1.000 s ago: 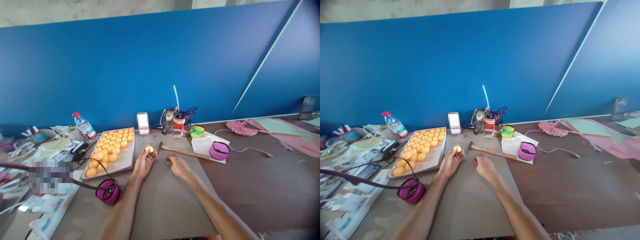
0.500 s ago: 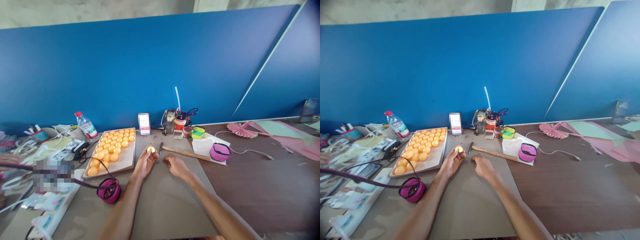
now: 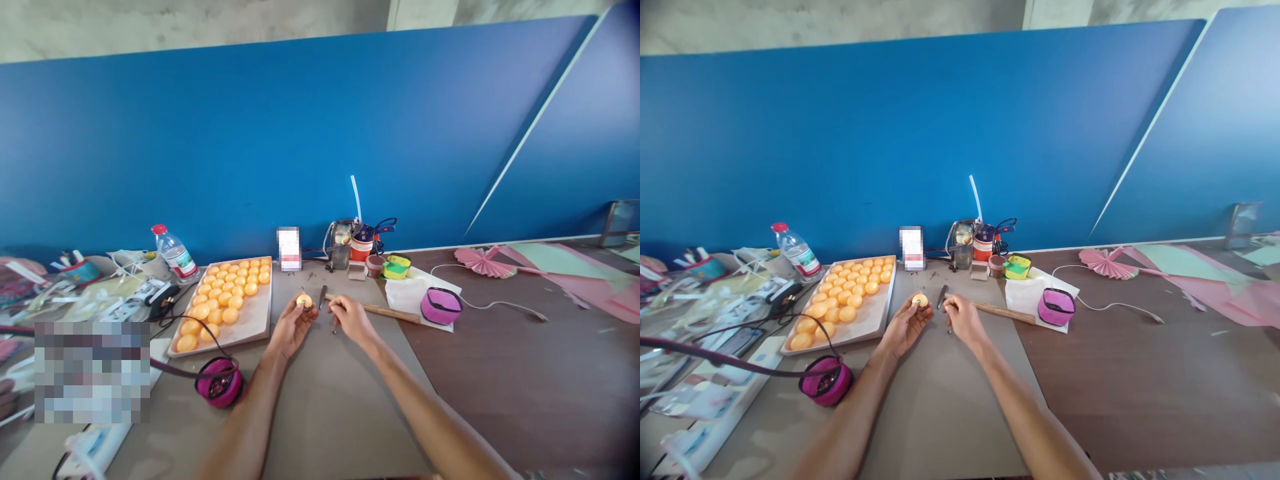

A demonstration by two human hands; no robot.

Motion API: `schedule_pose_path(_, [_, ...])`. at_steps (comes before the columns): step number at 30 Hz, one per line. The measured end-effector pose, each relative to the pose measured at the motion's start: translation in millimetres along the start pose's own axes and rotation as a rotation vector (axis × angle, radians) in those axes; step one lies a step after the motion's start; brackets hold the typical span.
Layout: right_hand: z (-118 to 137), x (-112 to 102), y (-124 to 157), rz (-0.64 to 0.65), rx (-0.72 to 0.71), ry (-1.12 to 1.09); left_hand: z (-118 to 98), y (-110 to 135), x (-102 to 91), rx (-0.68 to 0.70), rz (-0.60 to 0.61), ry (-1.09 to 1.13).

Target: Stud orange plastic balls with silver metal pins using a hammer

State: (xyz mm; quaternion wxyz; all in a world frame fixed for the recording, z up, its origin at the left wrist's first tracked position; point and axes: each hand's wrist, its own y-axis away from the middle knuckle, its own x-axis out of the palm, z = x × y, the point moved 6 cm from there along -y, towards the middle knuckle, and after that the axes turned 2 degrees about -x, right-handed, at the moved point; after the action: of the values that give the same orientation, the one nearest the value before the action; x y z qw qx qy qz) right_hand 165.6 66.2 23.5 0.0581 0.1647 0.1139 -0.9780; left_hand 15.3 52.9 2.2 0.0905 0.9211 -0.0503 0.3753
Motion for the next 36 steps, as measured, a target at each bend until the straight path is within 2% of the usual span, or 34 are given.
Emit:
schedule_pose_path(4, [11,10,-11,-0.085,0.071,-0.444,-1,1,3.9,0.022,0.055,-0.014])
schedule_pose_path(9, [17,32,-13,-0.003,0.133,-0.741,-5,0,4.0,0.052,0.058,-0.001])
schedule_pose_path(11, [13,35,-13,-0.018,0.155,-0.803,-5,0,2.8,0.045,0.045,-0.001])
schedule_pose_path(17, [1,37,-12,-0.058,0.129,-0.755,-2,-1,3.0,0.043,0.063,-0.046])
schedule_pose_path(27, [7,43,-7,-0.004,0.144,-0.600,-4,-2,4.3,0.089,0.057,-0.156])
schedule_pose_path(36, [2,43,-8,-0.020,0.152,-0.654,-3,-3,2.6,0.107,0.051,-0.202])
